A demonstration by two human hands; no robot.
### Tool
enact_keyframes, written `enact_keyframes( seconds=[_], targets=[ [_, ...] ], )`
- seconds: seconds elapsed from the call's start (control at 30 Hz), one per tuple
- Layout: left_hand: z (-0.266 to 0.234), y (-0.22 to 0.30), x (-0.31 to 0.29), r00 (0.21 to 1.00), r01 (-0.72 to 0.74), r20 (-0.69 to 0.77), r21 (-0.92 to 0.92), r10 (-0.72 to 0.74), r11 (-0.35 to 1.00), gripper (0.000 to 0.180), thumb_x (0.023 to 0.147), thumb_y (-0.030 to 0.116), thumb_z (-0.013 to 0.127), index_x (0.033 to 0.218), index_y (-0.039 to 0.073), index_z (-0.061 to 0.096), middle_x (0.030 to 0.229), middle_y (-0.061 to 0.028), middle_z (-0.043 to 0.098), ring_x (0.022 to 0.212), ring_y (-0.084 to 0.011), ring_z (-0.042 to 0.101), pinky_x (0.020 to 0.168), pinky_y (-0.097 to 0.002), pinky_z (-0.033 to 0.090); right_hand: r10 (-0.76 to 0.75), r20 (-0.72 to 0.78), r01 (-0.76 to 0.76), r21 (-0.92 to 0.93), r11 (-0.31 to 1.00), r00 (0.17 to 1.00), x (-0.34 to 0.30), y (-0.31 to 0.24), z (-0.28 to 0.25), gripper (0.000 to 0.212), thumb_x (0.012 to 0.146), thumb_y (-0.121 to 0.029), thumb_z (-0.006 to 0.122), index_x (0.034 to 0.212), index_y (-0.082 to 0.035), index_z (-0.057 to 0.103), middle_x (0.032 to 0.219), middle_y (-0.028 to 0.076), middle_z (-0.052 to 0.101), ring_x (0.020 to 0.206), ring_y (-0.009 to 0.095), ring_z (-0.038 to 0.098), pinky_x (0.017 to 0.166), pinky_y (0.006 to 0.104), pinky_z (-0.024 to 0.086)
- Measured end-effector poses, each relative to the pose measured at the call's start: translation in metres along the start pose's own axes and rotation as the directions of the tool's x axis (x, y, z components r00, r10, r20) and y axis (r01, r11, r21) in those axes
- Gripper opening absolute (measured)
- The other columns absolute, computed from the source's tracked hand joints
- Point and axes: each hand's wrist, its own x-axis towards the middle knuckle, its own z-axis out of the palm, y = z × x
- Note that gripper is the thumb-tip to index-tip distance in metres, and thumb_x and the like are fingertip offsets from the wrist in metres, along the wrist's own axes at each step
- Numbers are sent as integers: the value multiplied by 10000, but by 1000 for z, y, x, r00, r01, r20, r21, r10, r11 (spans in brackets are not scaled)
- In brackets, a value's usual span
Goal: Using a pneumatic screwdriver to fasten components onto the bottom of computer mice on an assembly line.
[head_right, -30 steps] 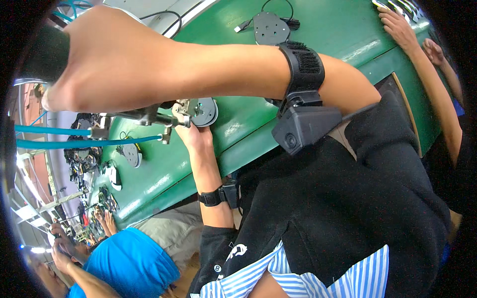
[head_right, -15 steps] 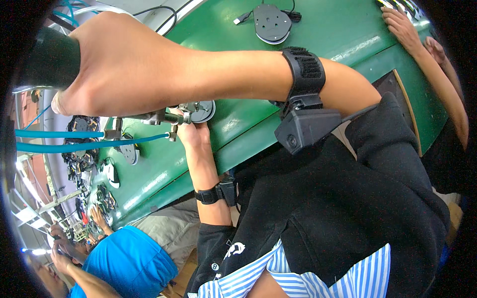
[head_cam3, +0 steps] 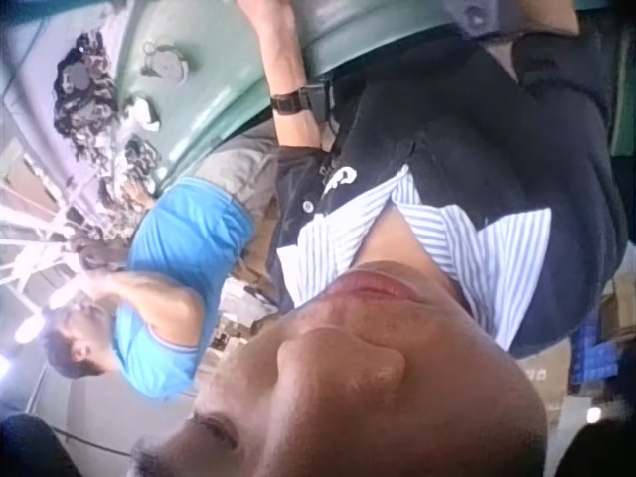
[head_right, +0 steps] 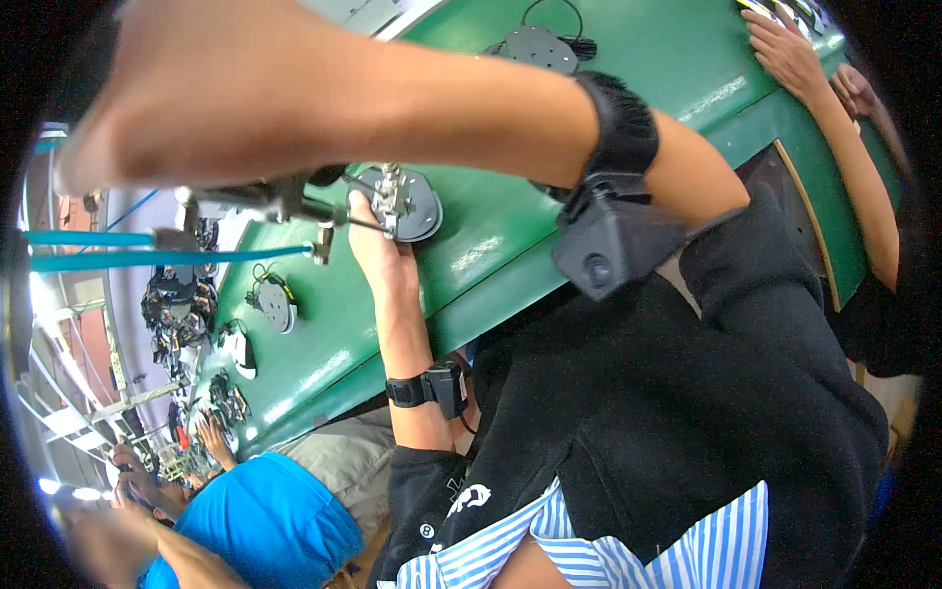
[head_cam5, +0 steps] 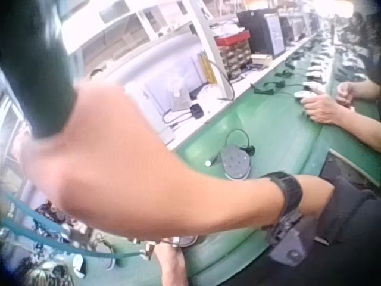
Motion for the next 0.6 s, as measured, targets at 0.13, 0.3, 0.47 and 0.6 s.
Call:
enact_keyframes(
  seconds=[0.13, 0.3, 0.47, 0.6],
  targets=[
    [12, 22, -4, 987, -153, 136, 632, 86, 759, 354, 1027, 246, 510, 1209, -50, 576, 1032, -101, 629, 959, -179, 564, 830, -316, 445, 67, 9, -67, 112, 991, 998, 2, -20, -17, 240, 773, -233, 655, 748, 4, 631, 659, 149, 594, 616, 256, 573, 605, 367, 458],
    [-56, 44, 18, 878, -404, 280, 868, 388, 287, 569, 916, 333, 656, 1316, -46, 511, 1189, -226, 584, 1105, -356, 512, 929, -456, 430, 170, 69, -181, 229, 956, 983, -6, -39, -22, 178, 820, -161, 627, 806, 15, 603, 661, 92, 569, 621, 176, 531, 597, 336, 432],
    [-171, 134, 33, 784, -42, 124, 988, 608, -147, 664, 877, 429, 675, 1248, -103, 531, 1138, -285, 604, 1096, -425, 547, 981, -488, 406, 270, 126, -292, 210, 933, 955, -5, -40, -4, 152, 855, -139, 626, 874, 10, 605, 665, 39, 543, 635, 115, 505, 602, 307, 415],
    [-281, 173, 75, 890, 337, -333, 940, 311, 42, 894, 818, 700, 626, 1245, -82, 557, 953, -160, 657, 838, -234, 662, 670, -344, 552, 166, 131, -207, 418, 884, 977, 3, -21, -1, 147, 830, -113, 630, 814, 20, 569, 657, 72, 550, 630, 132, 518, 611, 326, 425]
  ],
)
